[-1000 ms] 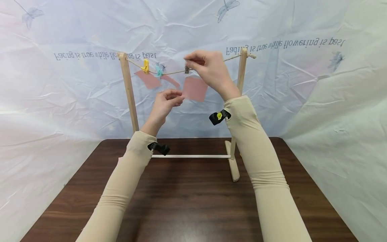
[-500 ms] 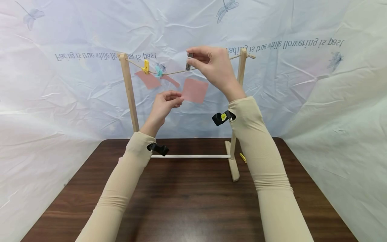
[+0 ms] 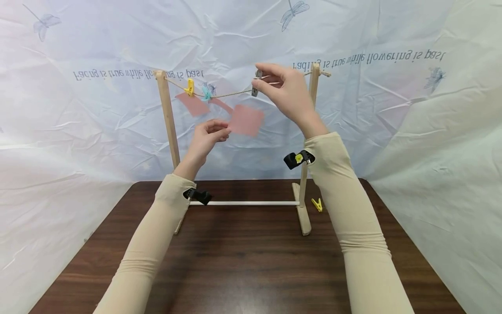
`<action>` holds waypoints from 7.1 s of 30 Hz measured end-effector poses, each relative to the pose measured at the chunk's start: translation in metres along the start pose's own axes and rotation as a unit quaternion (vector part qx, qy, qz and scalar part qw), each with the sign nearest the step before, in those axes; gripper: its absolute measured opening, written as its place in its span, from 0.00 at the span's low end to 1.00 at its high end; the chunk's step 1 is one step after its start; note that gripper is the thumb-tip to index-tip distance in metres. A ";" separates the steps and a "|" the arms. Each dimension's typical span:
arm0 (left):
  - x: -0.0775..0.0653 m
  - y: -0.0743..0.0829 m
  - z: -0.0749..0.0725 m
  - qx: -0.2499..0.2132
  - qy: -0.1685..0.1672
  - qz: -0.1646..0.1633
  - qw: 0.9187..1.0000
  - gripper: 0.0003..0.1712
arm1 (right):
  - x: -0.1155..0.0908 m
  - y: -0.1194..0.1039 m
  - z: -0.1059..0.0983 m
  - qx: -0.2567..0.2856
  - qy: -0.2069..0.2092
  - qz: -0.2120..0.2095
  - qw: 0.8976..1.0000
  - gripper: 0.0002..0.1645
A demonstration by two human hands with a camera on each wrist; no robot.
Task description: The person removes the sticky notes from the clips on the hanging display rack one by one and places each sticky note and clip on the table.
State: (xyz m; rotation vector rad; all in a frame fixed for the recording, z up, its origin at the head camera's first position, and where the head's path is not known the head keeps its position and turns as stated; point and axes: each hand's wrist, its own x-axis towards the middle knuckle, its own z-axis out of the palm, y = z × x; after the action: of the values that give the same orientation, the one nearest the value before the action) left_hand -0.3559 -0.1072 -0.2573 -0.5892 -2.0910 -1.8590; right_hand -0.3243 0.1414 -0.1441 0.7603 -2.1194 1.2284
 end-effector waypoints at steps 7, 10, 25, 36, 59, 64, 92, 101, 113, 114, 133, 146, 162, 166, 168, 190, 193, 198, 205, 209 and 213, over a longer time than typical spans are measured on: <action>-0.013 0.004 -0.026 0.037 0.008 0.019 0.999 0.13 | -0.016 0.019 -0.027 -0.001 0.056 0.002 0.998 0.25; -0.022 0.007 -0.043 0.063 0.020 0.032 0.997 0.14 | -0.024 0.027 -0.041 0.008 0.083 0.018 0.996 0.25; -0.093 0.007 -0.151 0.011 0.128 0.047 0.991 0.06 | -0.095 0.084 -0.114 -0.074 0.150 0.125 0.978 0.26; -0.151 -0.024 -0.208 -0.061 0.230 -0.042 0.970 0.06 | -0.178 0.133 -0.138 -0.104 0.136 0.197 0.965 0.28; -0.234 -0.086 -0.235 -0.004 0.322 -0.251 0.913 0.14 | -0.243 0.212 -0.109 -0.158 -0.012 0.265 0.951 0.36; -0.236 -0.107 -0.246 0.014 0.314 -0.317 0.895 0.12 | -0.251 0.229 -0.091 -0.177 -0.040 0.278 0.943 0.32; -0.244 -0.153 -0.262 0.155 0.191 -0.369 0.896 0.24 | -0.257 0.283 -0.048 -0.160 -0.168 0.382 0.895 0.37; -0.241 -0.152 -0.261 0.161 0.172 -0.353 0.906 0.19 | -0.258 0.281 -0.047 -0.163 -0.171 0.399 0.886 0.37; -0.243 -0.154 -0.262 0.172 0.181 -0.359 0.899 0.17 | -0.258 0.283 -0.043 -0.166 -0.158 0.400 0.888 0.41; -0.243 -0.154 -0.262 0.176 0.181 -0.357 0.899 0.17 | -0.258 0.282 -0.044 -0.167 -0.164 0.399 0.886 0.41; -0.230 -0.131 -0.251 0.313 0.142 -0.320 0.883 0.22 | -0.264 0.264 -0.078 -0.160 -0.171 0.361 0.903 0.47; -0.179 -0.066 -0.222 0.300 0.123 -0.213 0.922 0.22 | -0.212 0.208 -0.088 -0.159 -0.065 0.249 0.953 0.37; -0.126 0.014 -0.179 0.298 0.120 -0.054 0.945 0.24 | -0.169 0.145 -0.077 -0.079 0.037 0.187 0.978 0.34; -0.109 0.032 -0.164 0.295 0.116 -0.022 0.948 0.24 | -0.155 0.129 -0.067 -0.053 0.047 0.165 0.984 0.32; -0.102 0.041 -0.155 0.303 0.114 -0.009 0.946 0.23 | -0.147 0.123 -0.061 -0.037 0.053 0.149 0.987 0.29; -0.048 0.087 -0.072 0.269 0.073 0.112 0.954 0.17 | -0.091 0.061 0.020 -0.013 0.073 0.023 0.997 0.18; -0.045 0.092 -0.064 0.257 0.070 0.116 0.957 0.18 | -0.084 0.058 0.035 0.005 0.053 0.017 0.998 0.17; -0.038 0.099 -0.052 0.240 0.054 0.115 0.962 0.19 | -0.073 0.056 0.055 0.017 0.038 -0.006 0.999 0.16; -0.027 0.105 -0.040 0.217 0.038 0.128 0.967 0.20 | -0.053 0.053 0.075 0.033 0.019 -0.004 0.999 0.16; -0.022 0.107 -0.032 0.190 0.041 0.133 0.972 0.20 | -0.047 0.054 0.085 0.053 0.032 -0.008 0.998 0.17; -0.021 0.109 -0.026 0.193 0.048 0.143 0.969 0.21 | -0.041 0.052 0.093 0.060 0.019 0.003 0.998 0.21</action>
State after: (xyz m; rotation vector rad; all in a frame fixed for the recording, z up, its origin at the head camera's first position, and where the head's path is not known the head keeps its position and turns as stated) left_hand -0.2871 -0.1256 -0.1680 -0.6447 -2.0949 -1.2558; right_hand -0.3513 0.0887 -0.2415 0.7759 -2.0335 1.3715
